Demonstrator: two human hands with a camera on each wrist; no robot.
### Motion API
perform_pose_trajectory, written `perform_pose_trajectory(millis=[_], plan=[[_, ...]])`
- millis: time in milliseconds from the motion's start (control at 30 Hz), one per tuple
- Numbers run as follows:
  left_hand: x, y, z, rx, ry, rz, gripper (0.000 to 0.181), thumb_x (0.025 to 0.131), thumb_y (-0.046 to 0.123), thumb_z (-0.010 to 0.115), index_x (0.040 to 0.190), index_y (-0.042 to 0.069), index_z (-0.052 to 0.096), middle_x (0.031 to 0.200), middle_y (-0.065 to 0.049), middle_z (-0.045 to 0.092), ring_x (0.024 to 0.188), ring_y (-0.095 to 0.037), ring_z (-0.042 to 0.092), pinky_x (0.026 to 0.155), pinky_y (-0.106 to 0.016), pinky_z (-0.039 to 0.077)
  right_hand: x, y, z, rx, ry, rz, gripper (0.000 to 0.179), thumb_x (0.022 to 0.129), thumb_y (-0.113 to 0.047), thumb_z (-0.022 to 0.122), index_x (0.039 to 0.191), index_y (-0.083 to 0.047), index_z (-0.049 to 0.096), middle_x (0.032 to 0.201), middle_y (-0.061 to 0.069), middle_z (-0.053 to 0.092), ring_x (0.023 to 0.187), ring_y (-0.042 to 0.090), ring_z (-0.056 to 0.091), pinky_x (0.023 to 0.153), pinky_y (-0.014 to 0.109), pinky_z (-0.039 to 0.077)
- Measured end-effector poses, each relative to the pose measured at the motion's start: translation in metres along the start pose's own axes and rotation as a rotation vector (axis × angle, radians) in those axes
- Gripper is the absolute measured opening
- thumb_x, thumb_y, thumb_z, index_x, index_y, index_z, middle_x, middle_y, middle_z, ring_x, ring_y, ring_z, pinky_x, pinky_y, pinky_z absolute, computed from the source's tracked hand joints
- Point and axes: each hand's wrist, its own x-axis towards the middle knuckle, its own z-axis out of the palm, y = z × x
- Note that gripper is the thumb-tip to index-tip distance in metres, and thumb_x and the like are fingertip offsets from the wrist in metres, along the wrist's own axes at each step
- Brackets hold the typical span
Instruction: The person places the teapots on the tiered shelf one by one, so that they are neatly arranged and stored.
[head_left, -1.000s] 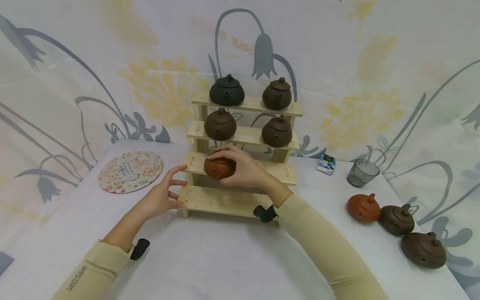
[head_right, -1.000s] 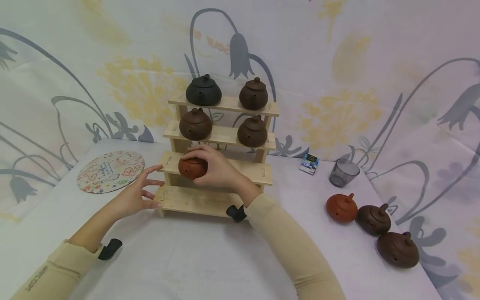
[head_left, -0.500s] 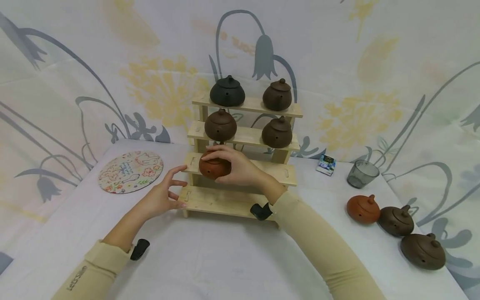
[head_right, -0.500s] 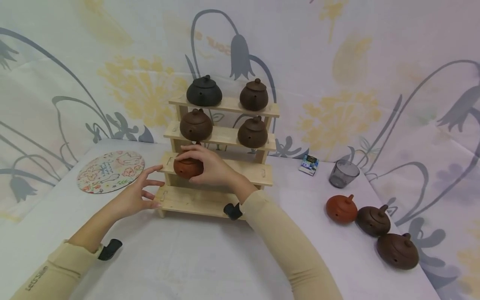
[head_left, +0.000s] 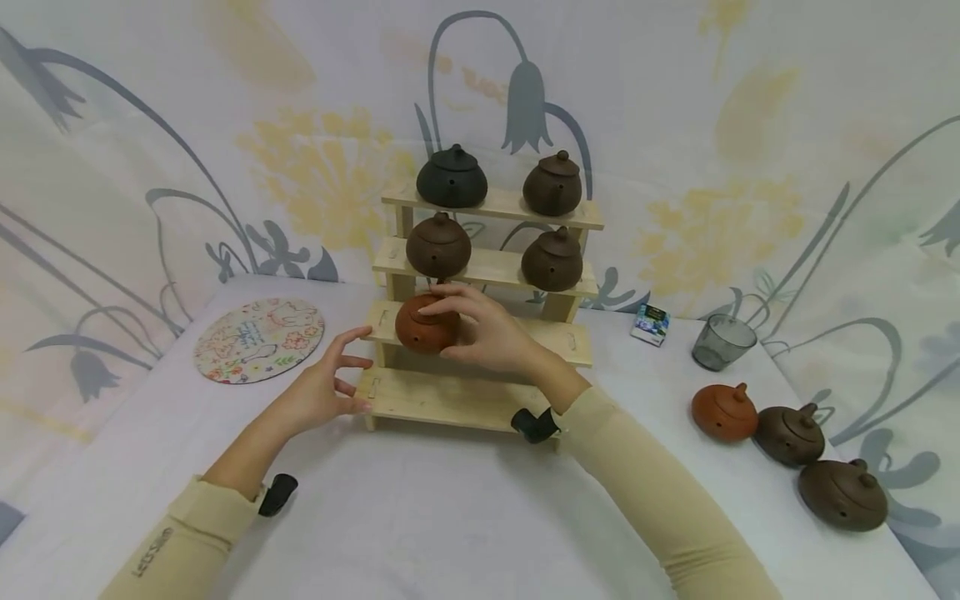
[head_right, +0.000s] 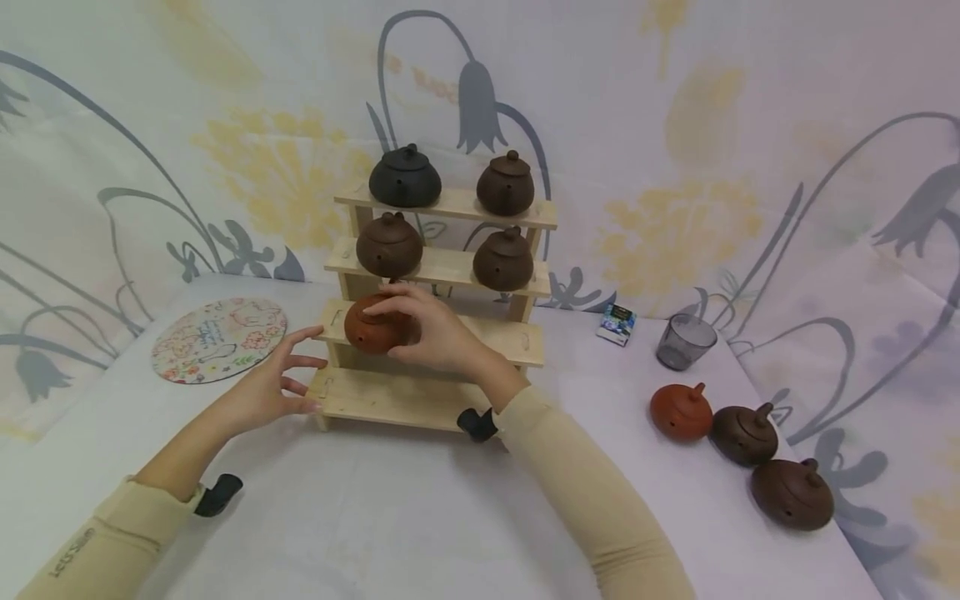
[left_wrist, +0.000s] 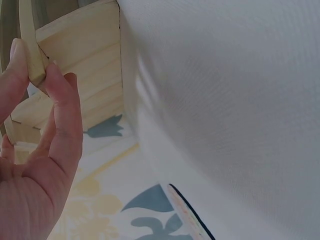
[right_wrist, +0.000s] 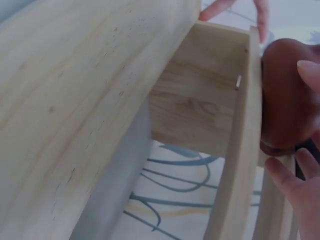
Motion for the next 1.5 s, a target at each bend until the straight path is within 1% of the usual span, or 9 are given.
perform_pose_trajectory(millis=[267, 433, 700, 800, 900, 1067, 1167, 1400, 1500], plan=[[0.000, 0.001, -0.001, -0.012, -0.005, 0.013, 0.101, 0.074, 0.001, 0.077, 0.147, 0.026, 0.011, 0.130, -0.024, 0.049, 0.083, -0.024, 0.061, 0.064, -0.035, 0.048, -0.025, -0.007, -0.014, 0.006, 0.084, 0.001, 0.044, 0.076, -0.003, 0.075, 0.118, -0.008, 0.062, 0.137, 0.011, 0.044, 0.131, 0.020, 0.033, 0.100, 0.041, 0.033], [-0.001, -0.001, -0.001, -0.006, -0.006, 0.012, 0.101, 0.074, 0.001, 0.077, 0.146, 0.025, 0.011, 0.129, -0.024, 0.049, 0.084, -0.025, 0.061, 0.064, -0.035, 0.048, -0.046, -0.008, -0.023, -0.019, 0.147, -0.021, 0.040, 0.076, -0.001, 0.075, 0.114, -0.006, 0.063, 0.134, 0.014, 0.047, 0.128, 0.023, 0.037, 0.099, 0.042, 0.034], [-0.002, -0.002, -0.001, 0.015, -0.002, 0.011, 0.101, 0.074, 0.002, 0.077, 0.147, 0.025, 0.011, 0.130, -0.024, 0.049, 0.085, -0.026, 0.061, 0.065, -0.035, 0.048, -0.084, -0.008, -0.032, -0.036, 0.214, 0.019, 0.040, 0.075, 0.004, 0.075, 0.111, -0.006, 0.064, 0.132, 0.012, 0.049, 0.127, 0.026, 0.038, 0.098, 0.044, 0.034], [-0.003, -0.001, -0.002, 0.017, 0.001, 0.004, 0.101, 0.073, 0.002, 0.077, 0.146, 0.025, 0.011, 0.129, -0.023, 0.049, 0.085, -0.026, 0.061, 0.065, -0.035, 0.048, -0.096, -0.007, -0.033, -0.052, 0.251, 0.029, 0.041, 0.073, 0.006, 0.075, 0.110, -0.006, 0.064, 0.131, 0.013, 0.050, 0.125, 0.027, 0.040, 0.099, 0.041, 0.034], [-0.002, 0.000, -0.003, 0.011, -0.001, 0.004, 0.101, 0.074, 0.002, 0.078, 0.147, 0.025, 0.011, 0.130, -0.024, 0.049, 0.085, -0.026, 0.061, 0.065, -0.035, 0.048, -0.107, -0.008, -0.034, -0.058, 0.279, 0.030, 0.043, 0.070, 0.011, 0.075, 0.109, -0.003, 0.063, 0.130, 0.016, 0.050, 0.123, 0.030, 0.041, 0.099, 0.035, 0.034], [-0.003, 0.001, -0.003, 0.009, -0.004, 0.008, 0.102, 0.074, 0.003, 0.078, 0.147, 0.024, 0.010, 0.129, -0.025, 0.049, 0.084, -0.025, 0.061, 0.064, -0.035, 0.048, -0.118, -0.027, -0.038, -0.034, 0.292, 0.040, 0.042, 0.068, 0.020, 0.070, 0.107, 0.005, 0.060, 0.125, 0.027, 0.048, 0.120, 0.039, 0.041, 0.098, 0.024, 0.034], [-0.002, 0.001, -0.004, 0.015, -0.004, 0.015, 0.102, 0.074, 0.001, 0.077, 0.147, 0.024, 0.010, 0.129, -0.025, 0.049, 0.083, -0.025, 0.061, 0.063, -0.035, 0.048, -0.127, -0.033, -0.041, -0.028, 0.315, 0.068, 0.041, 0.069, 0.022, 0.069, 0.106, 0.008, 0.059, 0.124, 0.029, 0.047, 0.119, 0.041, 0.040, 0.098, 0.021, 0.033], [0.001, 0.001, 0.000, 0.004, -0.011, 0.025, 0.101, 0.073, 0.000, 0.077, 0.147, 0.023, 0.011, 0.128, -0.026, 0.049, 0.081, -0.025, 0.060, 0.064, -0.035, 0.049, -0.162, -0.010, -0.043, -0.030, 0.378, 0.128, 0.045, 0.067, 0.022, 0.070, 0.108, 0.006, 0.061, 0.127, 0.026, 0.047, 0.122, 0.029, 0.041, 0.097, 0.018, 0.032], [0.001, 0.002, 0.000, 0.003, -0.009, 0.016, 0.102, 0.073, 0.000, 0.077, 0.147, 0.023, 0.010, 0.129, -0.026, 0.049, 0.082, -0.024, 0.060, 0.063, -0.034, 0.048, -0.173, -0.009, -0.047, -0.064, 0.397, 0.165, 0.046, 0.068, 0.020, 0.071, 0.109, 0.003, 0.061, 0.128, 0.022, 0.048, 0.122, 0.023, 0.042, 0.096, 0.017, 0.032]])
